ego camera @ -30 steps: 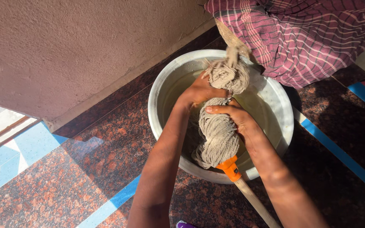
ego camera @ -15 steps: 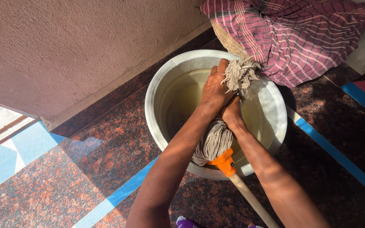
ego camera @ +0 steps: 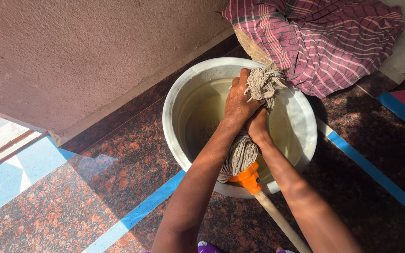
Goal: The person rinses and wrings out a string mop in a white bucket of water by hand.
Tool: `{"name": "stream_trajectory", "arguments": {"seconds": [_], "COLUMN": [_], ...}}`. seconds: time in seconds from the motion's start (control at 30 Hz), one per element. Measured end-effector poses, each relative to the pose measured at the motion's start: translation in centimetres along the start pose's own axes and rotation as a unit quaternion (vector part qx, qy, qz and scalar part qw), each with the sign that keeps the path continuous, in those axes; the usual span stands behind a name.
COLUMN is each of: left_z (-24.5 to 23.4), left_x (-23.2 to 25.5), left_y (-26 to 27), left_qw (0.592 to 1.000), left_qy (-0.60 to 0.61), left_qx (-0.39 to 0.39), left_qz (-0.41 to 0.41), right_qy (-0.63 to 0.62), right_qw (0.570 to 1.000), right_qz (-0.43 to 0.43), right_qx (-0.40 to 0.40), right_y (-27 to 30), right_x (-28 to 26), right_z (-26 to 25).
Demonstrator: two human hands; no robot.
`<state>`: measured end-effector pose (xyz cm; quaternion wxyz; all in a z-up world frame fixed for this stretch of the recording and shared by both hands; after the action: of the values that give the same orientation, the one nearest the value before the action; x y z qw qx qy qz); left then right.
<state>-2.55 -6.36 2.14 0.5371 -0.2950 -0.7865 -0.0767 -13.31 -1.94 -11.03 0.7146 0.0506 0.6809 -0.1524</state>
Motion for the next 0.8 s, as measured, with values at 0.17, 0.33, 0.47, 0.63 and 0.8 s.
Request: {"name": "stream_trajectory", "arguments": {"seconds": [0.17,0.33,0.47,0.63,0.8], "left_z": [1.0,2.6,3.0,2.9,2.3], "left_x": [-0.1,0.4,0.1,-4.1,-8.9], "left_y": [-0.5,-0.5,0.8,1.6,2.3], "left_qw": [0.997,0.985,0.970,0.964,0.963], "left_qy": [0.033,0.065,0.106,0.043,0.041], "left_qx": [-0.039,-0.144,-0.217,-0.246,-0.237], "left_qz": [0.050,0.071,-0.004,-0.095,-0.123], "right_qy": [0.092,-0.003,-0.058,-0.008,-0.113], "right_qw": [0.996,0.999,0.994,0.967,0.961], "right_qz": [0.008,-0.013,-0.020,0.040,-0.089], "right_qx": [-0.011,0.033,0.085,0.253,0.234], "right_y": [2.2,4.6,6.3,7.5,9.1], "right_x": [-5.2,-10.0,-13.0,-14.3,-15.7], "right_z": [-0.6,-1.5,-3.0,-9.5,-17.0]}}
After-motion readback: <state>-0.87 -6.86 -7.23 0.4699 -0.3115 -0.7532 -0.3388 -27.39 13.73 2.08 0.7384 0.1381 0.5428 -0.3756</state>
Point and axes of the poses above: each hand's wrist, its own y-axis away from the middle knuckle, its own z-axis out of the palm, x = y × z, the point moved 7 cm from there along -y, towards the middle knuckle, and after that the axes turned 12 degrees about -x, right-handed, at the moved point
